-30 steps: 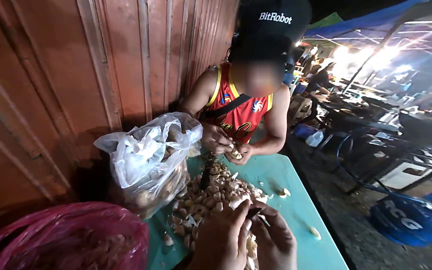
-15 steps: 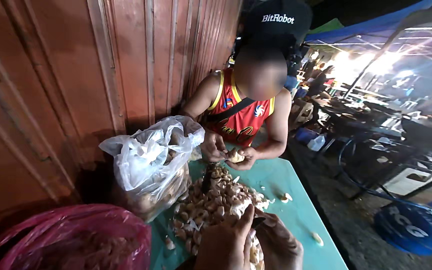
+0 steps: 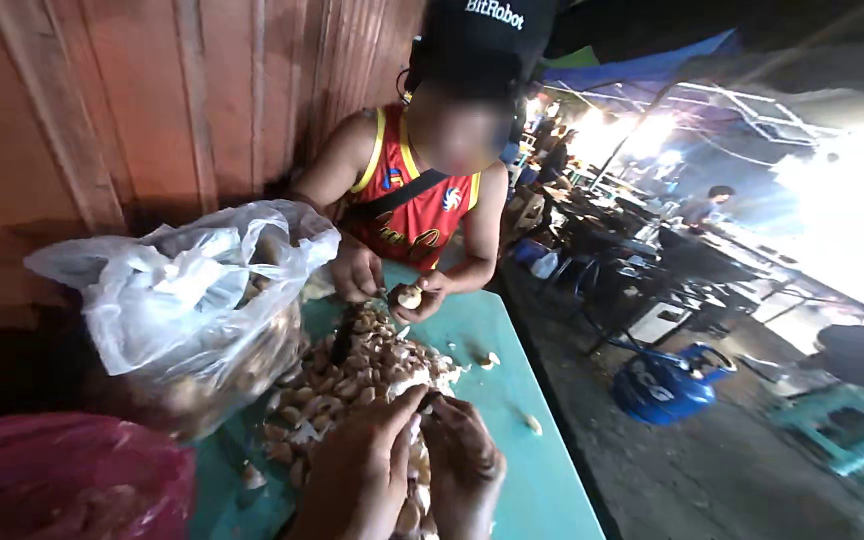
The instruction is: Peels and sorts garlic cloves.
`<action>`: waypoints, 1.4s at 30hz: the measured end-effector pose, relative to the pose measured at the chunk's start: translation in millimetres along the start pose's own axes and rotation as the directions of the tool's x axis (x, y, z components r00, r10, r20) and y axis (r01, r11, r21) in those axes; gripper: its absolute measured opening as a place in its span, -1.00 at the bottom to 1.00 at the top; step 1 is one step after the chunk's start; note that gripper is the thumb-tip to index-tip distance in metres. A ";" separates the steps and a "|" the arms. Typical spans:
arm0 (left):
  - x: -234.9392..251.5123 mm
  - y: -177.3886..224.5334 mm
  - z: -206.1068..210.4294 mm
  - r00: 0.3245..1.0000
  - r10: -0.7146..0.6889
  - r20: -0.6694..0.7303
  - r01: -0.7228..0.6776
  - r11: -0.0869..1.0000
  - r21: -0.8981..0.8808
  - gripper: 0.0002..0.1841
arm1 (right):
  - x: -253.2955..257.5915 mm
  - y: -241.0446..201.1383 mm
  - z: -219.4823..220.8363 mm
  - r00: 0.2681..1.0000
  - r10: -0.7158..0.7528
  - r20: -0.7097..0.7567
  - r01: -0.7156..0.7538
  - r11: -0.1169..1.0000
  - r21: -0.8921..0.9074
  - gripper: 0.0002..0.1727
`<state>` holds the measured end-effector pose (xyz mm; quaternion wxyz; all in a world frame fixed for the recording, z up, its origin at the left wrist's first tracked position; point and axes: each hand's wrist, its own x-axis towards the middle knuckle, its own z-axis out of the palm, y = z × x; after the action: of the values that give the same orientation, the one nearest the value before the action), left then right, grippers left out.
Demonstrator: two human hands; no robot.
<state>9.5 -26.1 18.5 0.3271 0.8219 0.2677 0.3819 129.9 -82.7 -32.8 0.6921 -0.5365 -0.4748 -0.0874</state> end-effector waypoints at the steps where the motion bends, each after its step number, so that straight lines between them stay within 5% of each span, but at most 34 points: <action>1: 1.9 -2.5 -2.1 1.000 -0.013 -0.017 0.013 1.000 0.008 -0.62 | 0.2 -0.9 0.8 1.000 -0.007 0.009 0.007 1.000 0.009 -0.78; 6: 13.7 -17.4 -14.1 0.989 -0.067 -0.131 0.079 0.993 0.085 -0.63 | 4.7 -7.0 0.7 0.997 0.051 0.061 -0.066 0.959 0.276 -0.74; 9: 16.1 -16.8 -17.9 0.986 -0.103 -0.133 0.117 0.988 0.099 -0.63 | 9.2 -14.1 1.7 0.953 0.294 0.078 -0.287 0.781 0.555 -0.72; 13: 14.5 2.1 -19.2 0.967 -0.244 0.079 0.236 0.967 0.098 -0.58 | 17.4 -23.3 -2.8 0.804 0.577 0.141 -0.503 0.534 0.679 -0.65; 19: 10.7 16.4 -20.7 0.955 -0.255 0.149 0.250 0.967 0.053 -0.62 | 18.7 -14.6 -8.3 0.769 0.598 0.225 -0.543 0.425 0.725 -0.60; 23: 5.1 7.8 -9.3 0.993 -0.077 0.085 0.076 0.997 0.006 -0.56 | 19.5 -21.7 -8.8 0.671 0.707 0.222 -0.596 0.338 0.728 -0.58; 27: 5.1 8.2 -9.5 0.984 -0.111 0.143 0.107 0.994 0.032 -0.62 | 22.9 -25.3 -10.1 0.594 0.764 0.253 -0.643 0.261 0.720 -0.55; 32: 1.6 10.0 -6.2 0.988 -0.033 0.151 0.034 0.999 -0.004 -0.59 | 17.0 -14.9 -12.2 0.652 0.705 0.279 -0.607 0.264 0.749 -0.54; 42: 1.3 7.5 -3.5 0.977 0.000 0.213 -0.008 0.999 0.038 -0.54 | 13.2 -13.4 -11.2 0.632 0.702 0.330 -0.599 0.173 0.782 -0.64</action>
<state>8.9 -28.8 26.4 0.3370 0.8648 0.2369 0.2872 134.8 -92.3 -13.8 0.8497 -0.2738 -0.1397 0.4284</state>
